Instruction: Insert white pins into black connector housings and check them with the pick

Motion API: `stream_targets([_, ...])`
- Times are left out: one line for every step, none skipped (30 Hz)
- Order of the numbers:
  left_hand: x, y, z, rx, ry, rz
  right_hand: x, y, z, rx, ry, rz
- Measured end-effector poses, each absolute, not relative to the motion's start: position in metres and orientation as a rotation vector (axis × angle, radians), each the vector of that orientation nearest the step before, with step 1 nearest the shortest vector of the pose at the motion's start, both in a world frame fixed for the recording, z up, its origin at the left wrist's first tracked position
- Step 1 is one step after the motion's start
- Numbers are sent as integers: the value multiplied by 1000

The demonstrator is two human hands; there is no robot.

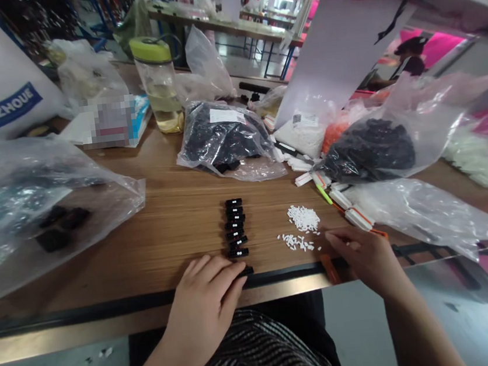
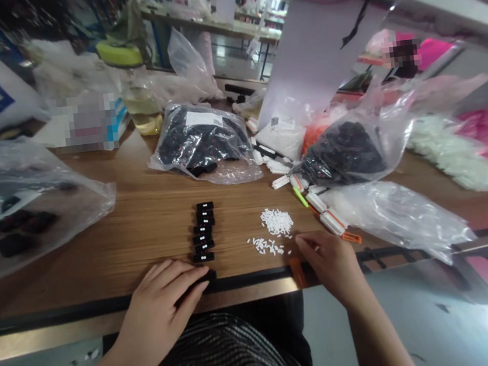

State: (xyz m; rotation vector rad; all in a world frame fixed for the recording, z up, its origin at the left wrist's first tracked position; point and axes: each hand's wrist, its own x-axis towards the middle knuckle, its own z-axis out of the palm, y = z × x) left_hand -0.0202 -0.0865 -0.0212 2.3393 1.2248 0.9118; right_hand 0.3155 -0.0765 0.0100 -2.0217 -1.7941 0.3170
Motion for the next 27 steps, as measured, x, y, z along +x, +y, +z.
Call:
stream_targets([-20, -86, -21, 2336, 1217, 909, 320, -78, 9, -2033, -1797, 349])
stream_targets([-20, -86, -21, 2333, 1213, 909, 322, -79, 8, -2028, -1800, 379])
stream_targets([-20, -86, -21, 2331, 1214, 911, 321, -81, 7, -2014, -1807, 400])
stream_targets([-20, -85, -21, 2328, 1218, 916, 319, -83, 7, -1995, -1819, 412])
stream_targets([-20, -85, -21, 2327, 1224, 921, 316, -85, 7, -1973, -1837, 416])
stream_targets([-20, -85, -22, 2328, 1229, 923, 313, -86, 7, -1947, -1861, 411])
stream_targets([-20, -84, -22, 2330, 1230, 921, 310, -88, 7, -1916, -1893, 400])
stream_targets([-20, -84, -22, 2333, 1231, 919, 306, -89, 7, -1888, -1925, 380])
stream_targets([-20, -84, -23, 2336, 1231, 918, 304, -89, 7, -1870, -1954, 354])
stream_targets([-20, -84, -23, 2339, 1231, 921, 302, -89, 7, -1870, -1982, 322])
stream_targets([-20, -84, -23, 2340, 1232, 925, 300, -88, 7, -1890, -2003, 282])
stream_targets([-20, -85, -23, 2341, 1234, 931, 300, -87, 6, -1926, -2010, 235])
stream_targets([-20, -85, -23, 2341, 1236, 933, 300, -86, 6, -1967, -2000, 188])
stream_targets([-20, -85, -23, 2340, 1238, 934, 301, -84, 5, -2003, -1980, 158])
stream_targets([-21, -85, -23, 2340, 1234, 934, 304, -82, 5, -2027, -1958, 160])
stream_targets([-21, -86, -22, 2342, 1230, 934, 307, -81, 5, -2042, -1934, 193])
stream_targets([-21, -86, -22, 2345, 1222, 935, 311, -80, 5, -2049, -1911, 252])
stream_targets([-20, -86, -22, 2348, 1214, 937, 315, -80, 5, -2051, -1887, 317])
stream_targets([-20, -85, -22, 2350, 1208, 939, 319, -80, 5, -2053, -1859, 370])
stream_targets([-20, -85, -22, 2351, 1204, 941, 323, -80, 5, -2051, -1831, 404])
stream_targets([-20, -85, -22, 2350, 1205, 942, 325, -81, 6, -2041, -1809, 420])
stream_targets([-19, -84, -22, 2345, 1209, 942, 327, -83, 6, -2023, -1801, 429])
stream_targets([-19, -84, -22, 2337, 1215, 941, 328, -84, 6, -2003, -1807, 436])
stream_targets([-19, -84, -22, 2324, 1226, 940, 328, -85, 6, -1985, -1820, 442])
stream_targets([-19, -85, -22, 2309, 1239, 939, 327, -86, 5, -1968, -1836, 443])
stream_targets([-19, -85, -21, 2293, 1252, 938, 326, -87, 4, -1951, -1850, 433])
stream_targets([-19, -86, -21, 2277, 1262, 938, 325, -88, 3, -1936, -1862, 415])
